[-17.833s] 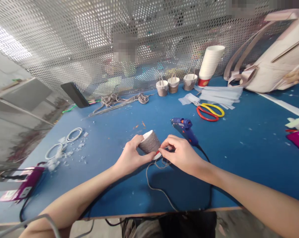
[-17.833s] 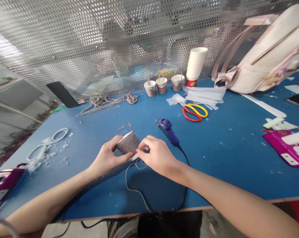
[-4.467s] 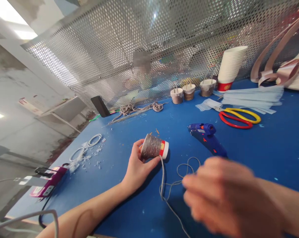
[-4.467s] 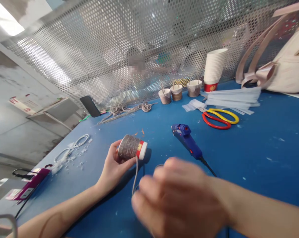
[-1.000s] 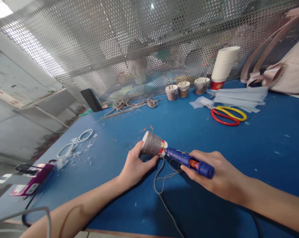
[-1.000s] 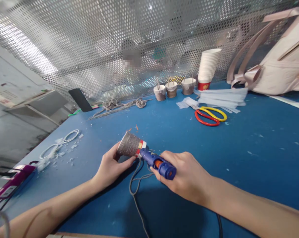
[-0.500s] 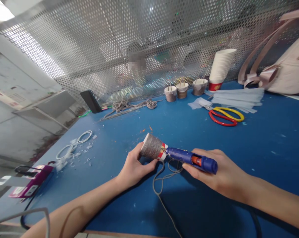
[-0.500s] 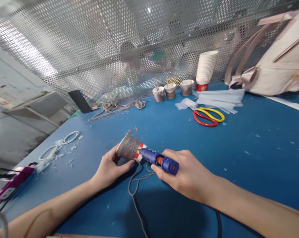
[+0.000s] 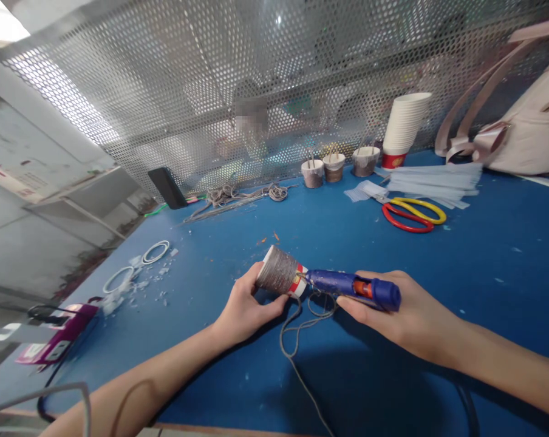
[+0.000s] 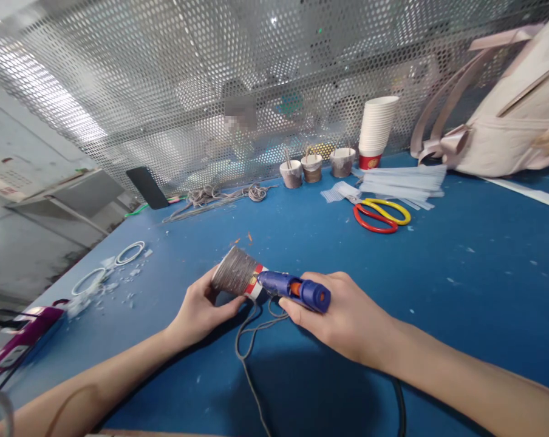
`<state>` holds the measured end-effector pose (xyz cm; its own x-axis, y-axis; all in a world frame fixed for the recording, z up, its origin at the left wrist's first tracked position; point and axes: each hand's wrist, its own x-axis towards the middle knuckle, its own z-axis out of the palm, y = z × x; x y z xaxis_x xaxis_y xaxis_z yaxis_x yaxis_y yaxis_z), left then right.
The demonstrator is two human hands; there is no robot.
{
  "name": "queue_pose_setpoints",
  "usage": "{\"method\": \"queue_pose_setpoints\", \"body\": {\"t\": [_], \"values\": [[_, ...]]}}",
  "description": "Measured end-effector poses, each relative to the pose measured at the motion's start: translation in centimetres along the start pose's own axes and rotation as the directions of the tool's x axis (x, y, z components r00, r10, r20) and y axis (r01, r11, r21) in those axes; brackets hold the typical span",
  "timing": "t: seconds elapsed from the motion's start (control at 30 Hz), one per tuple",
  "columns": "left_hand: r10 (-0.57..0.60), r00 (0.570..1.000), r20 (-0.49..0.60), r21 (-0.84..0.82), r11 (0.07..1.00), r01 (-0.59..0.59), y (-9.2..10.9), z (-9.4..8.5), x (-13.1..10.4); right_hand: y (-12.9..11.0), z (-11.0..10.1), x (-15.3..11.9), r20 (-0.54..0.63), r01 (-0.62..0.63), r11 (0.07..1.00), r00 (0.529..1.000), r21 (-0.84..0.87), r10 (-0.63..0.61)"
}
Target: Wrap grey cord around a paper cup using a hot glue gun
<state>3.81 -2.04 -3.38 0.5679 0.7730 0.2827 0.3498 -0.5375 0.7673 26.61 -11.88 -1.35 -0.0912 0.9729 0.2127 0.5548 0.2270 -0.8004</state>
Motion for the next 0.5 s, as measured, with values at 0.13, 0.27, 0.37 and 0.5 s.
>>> {"method": "queue_pose_setpoints", "body": {"t": [0.13,0.27,0.37,0.5], "values": [[0.003,1.0,0.003,0.011,1.0,-0.003,0.05,-0.06,-0.11,-0.24,-0.22,-0.03,0.04,-0.07,0.996,0.997,0.05,0.068],[-0.005,1.0,0.006,0.016,1.0,0.004,0.04,-0.02,-0.1,-0.44,0.11,-0.28,0.049,0.024,1.0,0.999,-0.01,-0.023],[-0.012,1.0,0.005,0.019,1.0,0.012,-0.03,-0.07,-0.06,-0.36,0.22,-0.31,0.045,0.042,0.999,0.998,-0.018,-0.041],[0.003,1.0,0.026,0.017,1.0,-0.003,-0.22,-0.23,-0.05,-0.37,-0.29,0.04,0.045,-0.081,0.994,0.996,0.077,0.077]]}}
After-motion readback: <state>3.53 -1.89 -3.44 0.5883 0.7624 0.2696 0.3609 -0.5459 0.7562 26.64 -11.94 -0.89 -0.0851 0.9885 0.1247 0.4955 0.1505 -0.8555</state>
